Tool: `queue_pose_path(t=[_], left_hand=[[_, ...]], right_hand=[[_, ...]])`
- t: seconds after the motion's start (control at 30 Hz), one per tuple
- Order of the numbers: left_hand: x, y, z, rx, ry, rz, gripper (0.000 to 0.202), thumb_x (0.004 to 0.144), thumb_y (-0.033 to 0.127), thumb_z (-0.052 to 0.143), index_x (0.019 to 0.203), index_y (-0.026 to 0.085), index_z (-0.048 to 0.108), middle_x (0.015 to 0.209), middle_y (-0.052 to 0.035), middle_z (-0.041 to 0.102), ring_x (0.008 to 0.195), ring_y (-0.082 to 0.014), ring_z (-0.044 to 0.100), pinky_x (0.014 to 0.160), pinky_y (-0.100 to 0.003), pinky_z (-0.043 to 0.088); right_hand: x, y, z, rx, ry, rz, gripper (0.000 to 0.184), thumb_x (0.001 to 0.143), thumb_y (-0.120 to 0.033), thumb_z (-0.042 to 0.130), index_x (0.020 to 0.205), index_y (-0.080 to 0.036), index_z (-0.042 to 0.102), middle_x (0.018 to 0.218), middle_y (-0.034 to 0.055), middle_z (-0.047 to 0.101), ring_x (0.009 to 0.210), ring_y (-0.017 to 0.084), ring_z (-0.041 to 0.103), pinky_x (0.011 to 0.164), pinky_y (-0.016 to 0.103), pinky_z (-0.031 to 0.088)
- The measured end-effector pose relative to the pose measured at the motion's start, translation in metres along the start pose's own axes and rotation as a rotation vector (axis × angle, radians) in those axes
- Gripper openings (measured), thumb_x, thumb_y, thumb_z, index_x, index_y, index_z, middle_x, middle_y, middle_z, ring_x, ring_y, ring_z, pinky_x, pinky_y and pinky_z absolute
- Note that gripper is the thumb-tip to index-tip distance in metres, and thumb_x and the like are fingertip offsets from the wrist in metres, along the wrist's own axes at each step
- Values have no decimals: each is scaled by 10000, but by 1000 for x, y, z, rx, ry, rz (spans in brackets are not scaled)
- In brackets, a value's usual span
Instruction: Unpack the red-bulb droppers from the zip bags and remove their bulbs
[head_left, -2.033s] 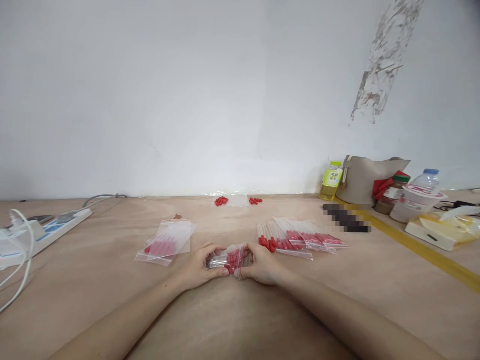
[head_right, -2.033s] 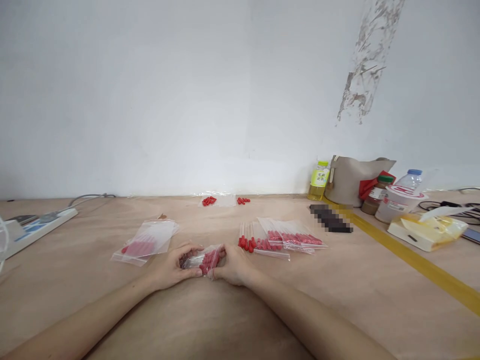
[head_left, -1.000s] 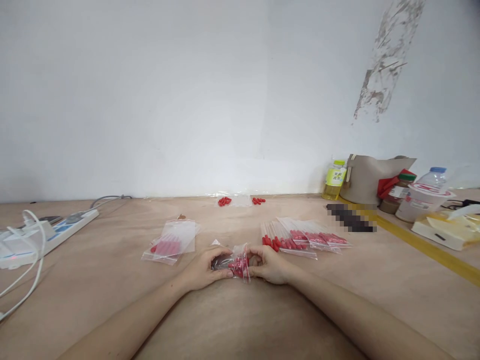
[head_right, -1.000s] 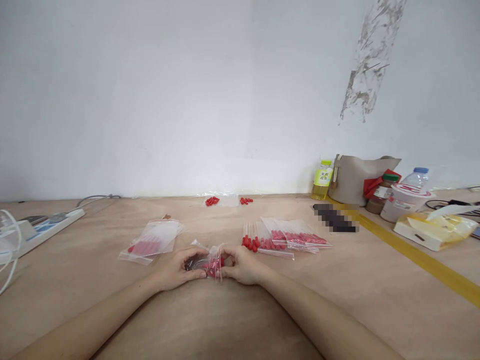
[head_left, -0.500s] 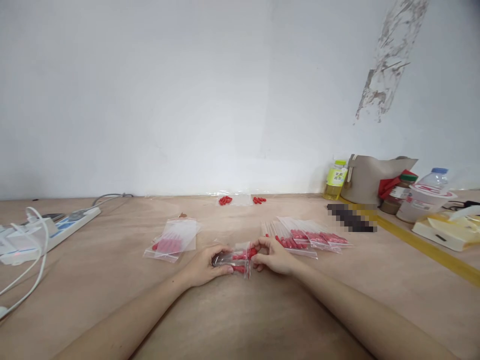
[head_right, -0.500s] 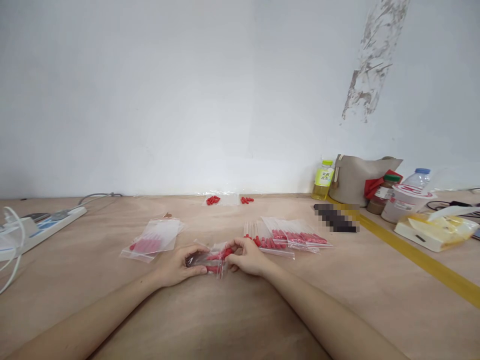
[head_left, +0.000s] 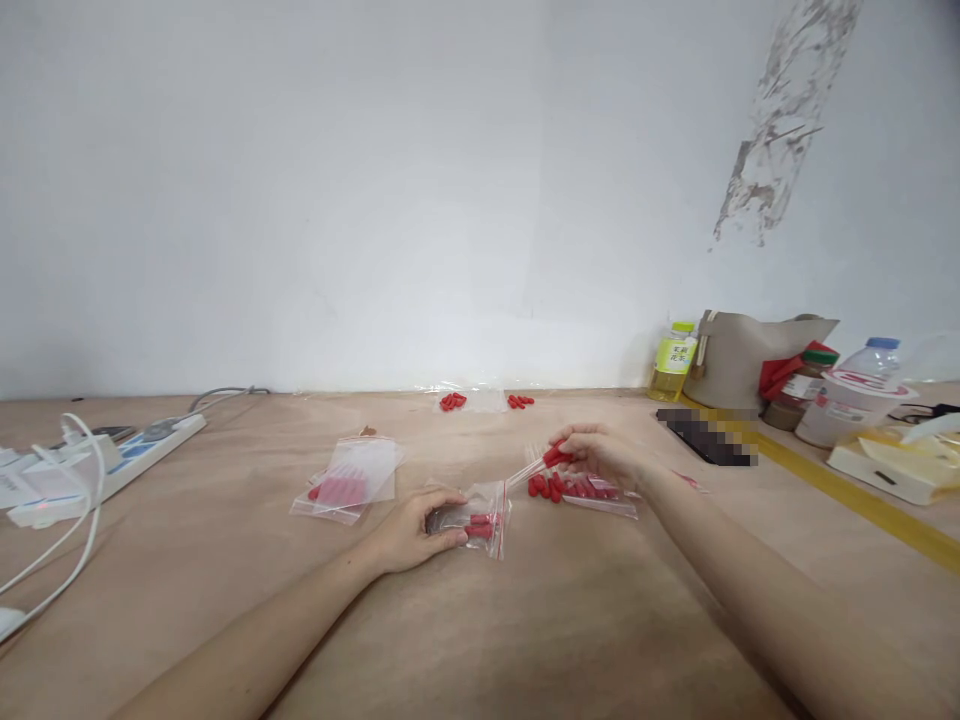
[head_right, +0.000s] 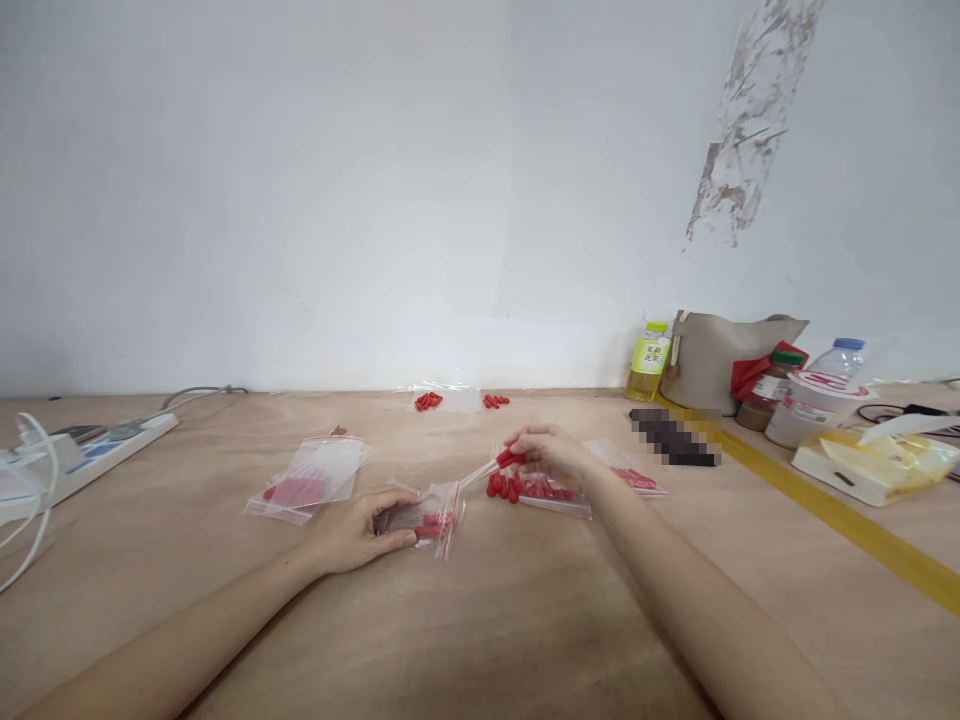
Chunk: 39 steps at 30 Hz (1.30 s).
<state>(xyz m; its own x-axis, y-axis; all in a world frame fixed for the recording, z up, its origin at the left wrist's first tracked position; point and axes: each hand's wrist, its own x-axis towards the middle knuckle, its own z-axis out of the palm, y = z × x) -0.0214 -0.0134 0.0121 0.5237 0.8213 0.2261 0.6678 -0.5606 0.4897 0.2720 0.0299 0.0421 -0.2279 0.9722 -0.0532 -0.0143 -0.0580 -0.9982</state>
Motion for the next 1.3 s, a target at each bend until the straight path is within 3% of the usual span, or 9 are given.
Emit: queue_pose_path(t=[0.1, 0.17, 0.27, 0.47, 0.6, 0.83, 1.03, 1.17, 1.3], left_hand=[[1, -2, 0, -24, -22, -19, 392, 720, 439, 574, 1064, 250, 575, 1048, -1, 608, 887, -185, 564, 762, -272, 437], [2, -5, 0, -46, -36, -61, 411, 718, 452, 572, 1076, 249, 567, 1046, -2, 606, 881, -185, 565, 749, -273, 440], [3, -8, 0, -75, -47, -87, 431, 713, 464, 575, 1086, 248, 559, 1068, -7, 597, 902, -189, 560, 759, -283, 439], [3, -10, 1, -111, -44, -40, 407, 716, 443, 585, 1060, 226, 574, 1070, -21, 600, 954, -190, 548, 822, -290, 422], [4, -9, 1, -105, -49, -13, 403, 723, 447, 576, 1059, 223, 579, 1071, -24, 603, 955, -194, 550, 818, -288, 424], [3, -10, 1, -83, -52, -10, 416, 714, 466, 575, 1061, 236, 576, 1090, -24, 595, 955, -197, 546, 823, -300, 427], [4, -11, -2, -130, -49, -61, 431, 753, 502, 510, 1081, 227, 561, 1056, -25, 600, 923, -192, 550, 815, -302, 427], [31, -17, -6, -116, 81, -68, 363, 838, 463, 371, 909, 196, 606, 966, -32, 617, 908, -182, 557, 828, -307, 419], [78, -29, -2, -1, 98, -153, 374, 695, 446, 588, 967, 189, 574, 1036, -62, 582, 979, -208, 542, 869, -314, 412]], right_hand=[[-4, -19, -23, -52, 127, -113, 107, 621, -184, 605, 722, -160, 579, 691, 63, 661, 622, 140, 617, 569, 263, 492], [-6, -24, -23, -111, 218, -260, 141, 642, -216, 614, 767, -166, 572, 745, 61, 663, 686, 145, 620, 627, 274, 493], [-3, -15, -1, -352, 312, -475, 178, 677, -262, 599, 826, -169, 569, 786, 48, 649, 697, 140, 602, 659, 286, 485], [9, 34, 43, -835, 196, -720, 233, 680, -132, 538, 902, -162, 602, 866, 58, 618, 775, 155, 576, 725, 294, 457], [9, 51, 46, -1003, 118, -742, 286, 707, -95, 515, 970, -165, 602, 950, 75, 608, 851, 166, 564, 780, 298, 438], [10, 54, 48, -1153, 53, -813, 165, 793, -148, 470, 852, -172, 623, 868, 66, 610, 846, 166, 540, 774, 292, 407], [6, 57, 47, -1284, 128, -758, 77, 755, -211, 542, 736, -176, 609, 787, 43, 619, 803, 178, 522, 752, 321, 335], [5, 59, 45, -1233, 234, -798, 96, 772, -232, 530, 759, -191, 616, 801, 41, 623, 829, 177, 501, 783, 327, 300], [4, 61, 42, -1155, 393, -793, 149, 801, -250, 500, 725, -201, 619, 794, 28, 619, 809, 162, 496, 761, 313, 280]])
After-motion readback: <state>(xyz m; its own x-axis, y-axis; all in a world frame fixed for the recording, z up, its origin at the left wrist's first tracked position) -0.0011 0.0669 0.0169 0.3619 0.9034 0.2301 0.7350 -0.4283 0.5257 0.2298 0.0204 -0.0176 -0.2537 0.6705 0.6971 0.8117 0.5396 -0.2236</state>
